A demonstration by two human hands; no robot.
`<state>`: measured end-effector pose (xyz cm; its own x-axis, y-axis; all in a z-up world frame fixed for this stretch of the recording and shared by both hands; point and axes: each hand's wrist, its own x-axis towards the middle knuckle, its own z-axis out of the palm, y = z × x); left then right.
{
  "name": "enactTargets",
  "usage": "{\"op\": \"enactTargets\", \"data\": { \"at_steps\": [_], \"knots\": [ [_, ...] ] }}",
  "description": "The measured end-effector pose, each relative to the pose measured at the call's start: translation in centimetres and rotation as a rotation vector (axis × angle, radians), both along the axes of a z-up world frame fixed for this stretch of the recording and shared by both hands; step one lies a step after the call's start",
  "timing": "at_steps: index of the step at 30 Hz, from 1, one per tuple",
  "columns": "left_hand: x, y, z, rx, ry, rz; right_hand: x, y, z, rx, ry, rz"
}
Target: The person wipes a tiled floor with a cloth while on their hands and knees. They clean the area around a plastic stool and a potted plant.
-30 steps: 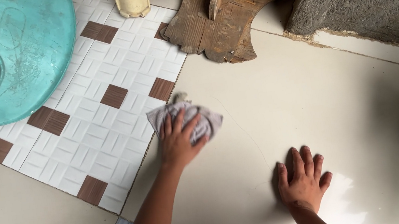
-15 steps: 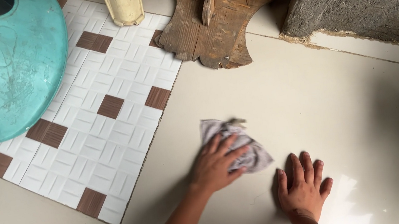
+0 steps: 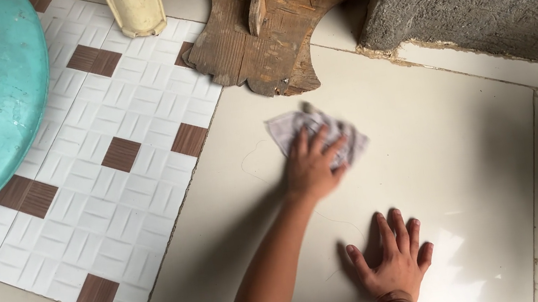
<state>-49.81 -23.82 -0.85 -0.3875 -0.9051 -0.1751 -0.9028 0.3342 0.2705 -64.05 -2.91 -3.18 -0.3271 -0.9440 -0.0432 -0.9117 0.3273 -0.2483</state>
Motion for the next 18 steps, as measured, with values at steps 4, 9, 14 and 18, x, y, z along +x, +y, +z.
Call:
{"op": "enactTargets", "data": {
  "at_steps": [4,9,14,18],
  "knots": [
    [1.1,8.8,0.3,-0.125,0.23,-0.302,-0.1,0.5,-0.5,-0.017,-0.033,-0.034],
    [7.9,4.7,0.0,-0.129,0.083,-0.064,-0.1,0.2,-1.1,0.012,-0.012,-0.064],
    [-1.0,-1.1,-1.3,-0.139,0.015,0.205,0.1,0.1,-0.6,0.054,-0.038,-0.091],
    [-9.9,3.3,-0.9,-0.039,0.192,-0.095,-0.3,0.6,-0.5,-0.027,-0.188,-0.169]
  ]
}}
